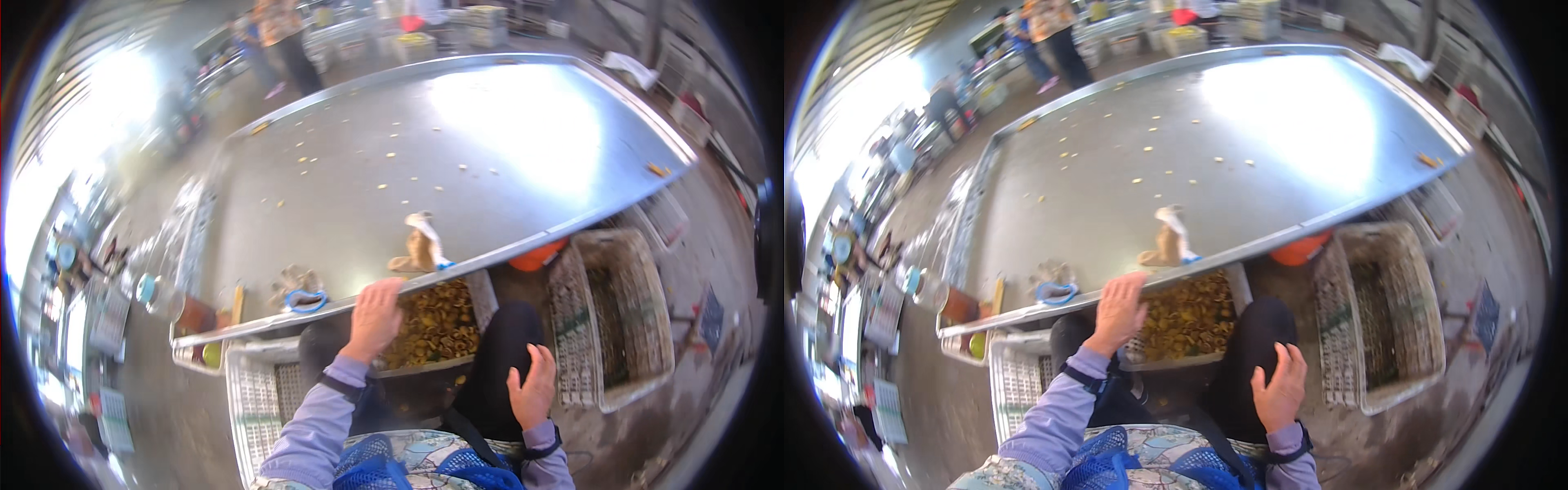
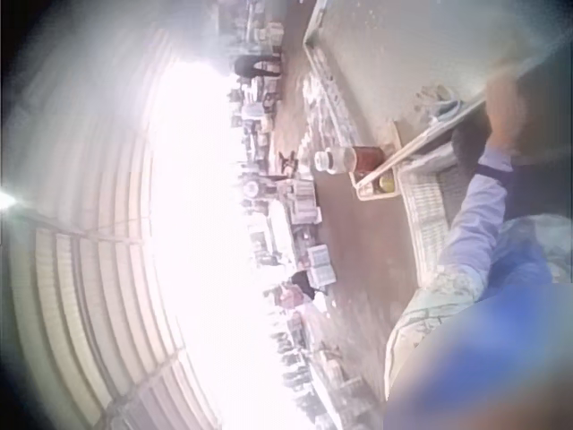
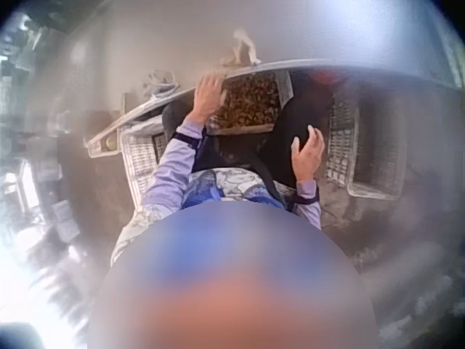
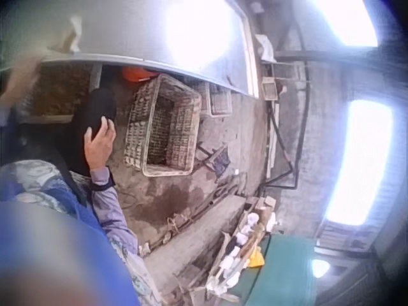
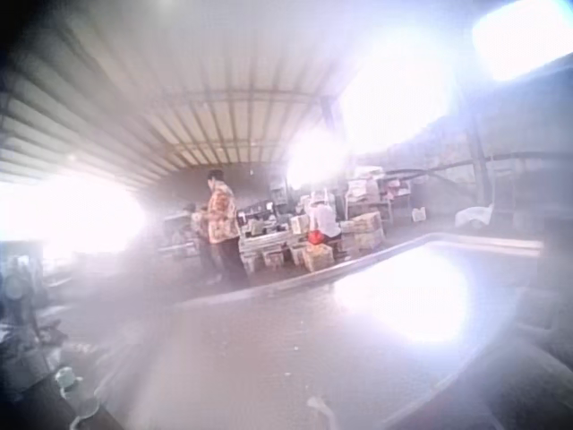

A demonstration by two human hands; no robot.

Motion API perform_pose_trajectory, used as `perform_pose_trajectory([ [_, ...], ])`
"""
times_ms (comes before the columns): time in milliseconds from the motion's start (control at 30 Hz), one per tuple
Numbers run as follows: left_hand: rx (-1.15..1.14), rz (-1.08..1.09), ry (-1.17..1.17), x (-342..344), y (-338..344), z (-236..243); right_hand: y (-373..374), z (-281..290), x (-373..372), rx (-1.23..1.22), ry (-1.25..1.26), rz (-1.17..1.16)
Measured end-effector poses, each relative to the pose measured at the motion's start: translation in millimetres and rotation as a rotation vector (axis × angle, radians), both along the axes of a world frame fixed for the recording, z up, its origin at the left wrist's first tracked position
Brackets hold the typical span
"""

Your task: Sorting small agricultural items on a large metal table in a processing facility.

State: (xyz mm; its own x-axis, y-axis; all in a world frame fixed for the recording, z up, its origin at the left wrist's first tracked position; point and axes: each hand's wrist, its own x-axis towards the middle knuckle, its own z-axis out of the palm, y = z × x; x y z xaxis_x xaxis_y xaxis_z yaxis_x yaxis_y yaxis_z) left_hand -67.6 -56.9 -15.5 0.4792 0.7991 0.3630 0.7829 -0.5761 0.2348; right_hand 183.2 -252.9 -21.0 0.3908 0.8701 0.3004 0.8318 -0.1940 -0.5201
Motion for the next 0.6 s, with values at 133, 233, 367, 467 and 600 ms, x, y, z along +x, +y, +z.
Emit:
perform_pose_trajectory([
  [133,-0.008,0.038,-0.04,-5.8,-7.1,9.3,1.4,-2.7,1.4,-0.031,0.044,0.031],
  [233,-0.143,0.0,-0.152,-15.0,-4.0,22.1,3.7,-4.7,4.0,-0.06,0.039,0.044],
  [367,-0.133,0.073,-0.362,-42.0,3.8,44.7,1.6,-7.9,11.0,-0.063,0.035,0.029],
  [467,0.005,0.327,-0.238,-84.6,11.2,40.2,5.9,-6.6,10.1,-0.041,0.023,0.049],
  [600,0.021,0.6,-0.028,-131.4,17.8,25.1,7.7,-5.7,8.3,-0.038,0.022,0.073],
])
